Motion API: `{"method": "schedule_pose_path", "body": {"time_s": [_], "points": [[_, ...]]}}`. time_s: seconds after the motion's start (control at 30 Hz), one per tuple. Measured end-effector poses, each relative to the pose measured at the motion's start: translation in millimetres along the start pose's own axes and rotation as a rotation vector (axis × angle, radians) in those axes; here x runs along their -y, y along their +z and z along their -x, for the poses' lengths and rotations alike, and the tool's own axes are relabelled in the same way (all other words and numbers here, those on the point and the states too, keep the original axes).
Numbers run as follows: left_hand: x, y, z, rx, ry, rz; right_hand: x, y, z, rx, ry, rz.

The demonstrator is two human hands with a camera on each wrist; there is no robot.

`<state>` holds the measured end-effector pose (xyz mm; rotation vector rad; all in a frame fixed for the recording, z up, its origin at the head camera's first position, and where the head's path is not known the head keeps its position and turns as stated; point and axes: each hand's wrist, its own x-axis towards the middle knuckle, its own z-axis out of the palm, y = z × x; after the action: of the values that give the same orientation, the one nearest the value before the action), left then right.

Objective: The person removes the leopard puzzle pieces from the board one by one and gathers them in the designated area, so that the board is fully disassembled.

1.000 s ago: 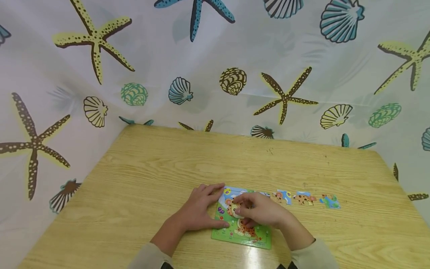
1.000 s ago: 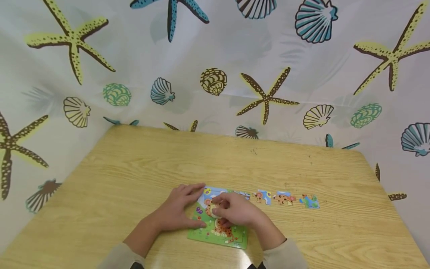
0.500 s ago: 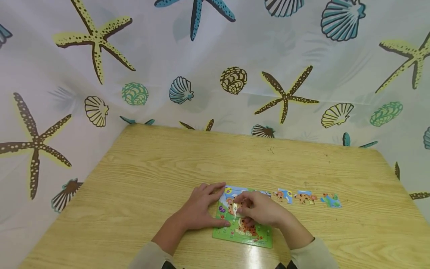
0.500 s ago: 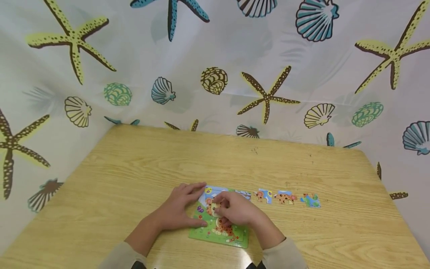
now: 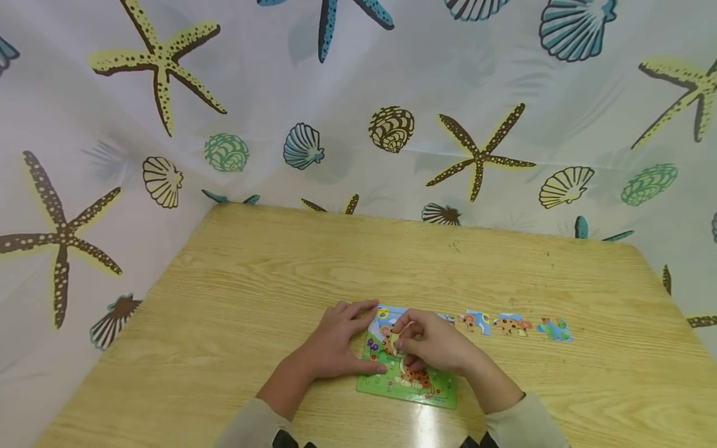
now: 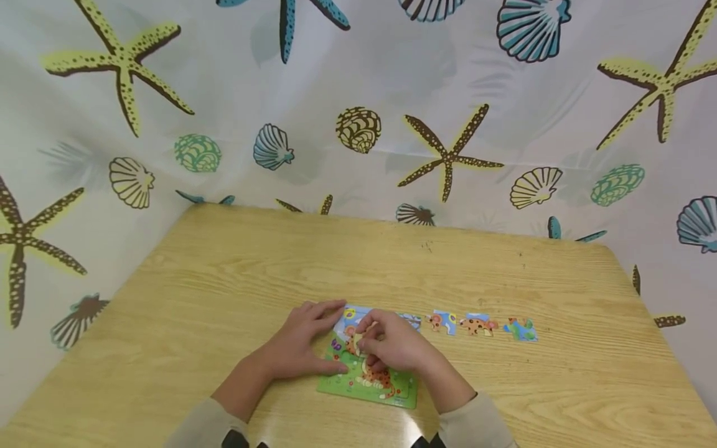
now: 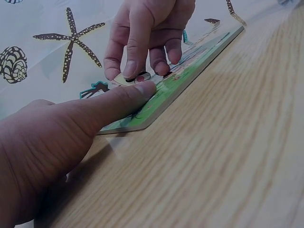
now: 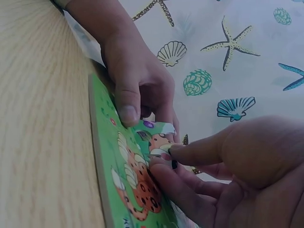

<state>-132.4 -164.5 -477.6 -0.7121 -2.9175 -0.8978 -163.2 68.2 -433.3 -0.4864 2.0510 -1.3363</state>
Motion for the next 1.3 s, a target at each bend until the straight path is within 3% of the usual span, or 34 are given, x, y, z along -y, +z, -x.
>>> {"method": "schedule_pose_path", "body": {"time_s": [0.3,0.6,0.87,1.07,1.3], "points": [[2.4,-2.1,-2.3,-0.009,0.026,-0.038,10.5,4.2,-2.3,-0.132,-0.016,-0.09],[2.3,-1.9,-4.6,-0.014,0.04,-0.033,7.6,-9.1,0.0,-0.076,0.011,-0.18],[0.6,-3.0,-7.5,-0.006,0.032,-0.025,-2.5,-20.9,8.4,-0.02,-0.039,-0.196],[2.0,0.2,-3.5,0.011,0.001,-0.013,-11.9,-26.7,22.0,-0.074,-0.048,-0.229],[3.0,1.8,0.3,0.0,0.016,0.007,-20.4,-34.7,39.8,-0.155,-0.053,-0.241]]}}
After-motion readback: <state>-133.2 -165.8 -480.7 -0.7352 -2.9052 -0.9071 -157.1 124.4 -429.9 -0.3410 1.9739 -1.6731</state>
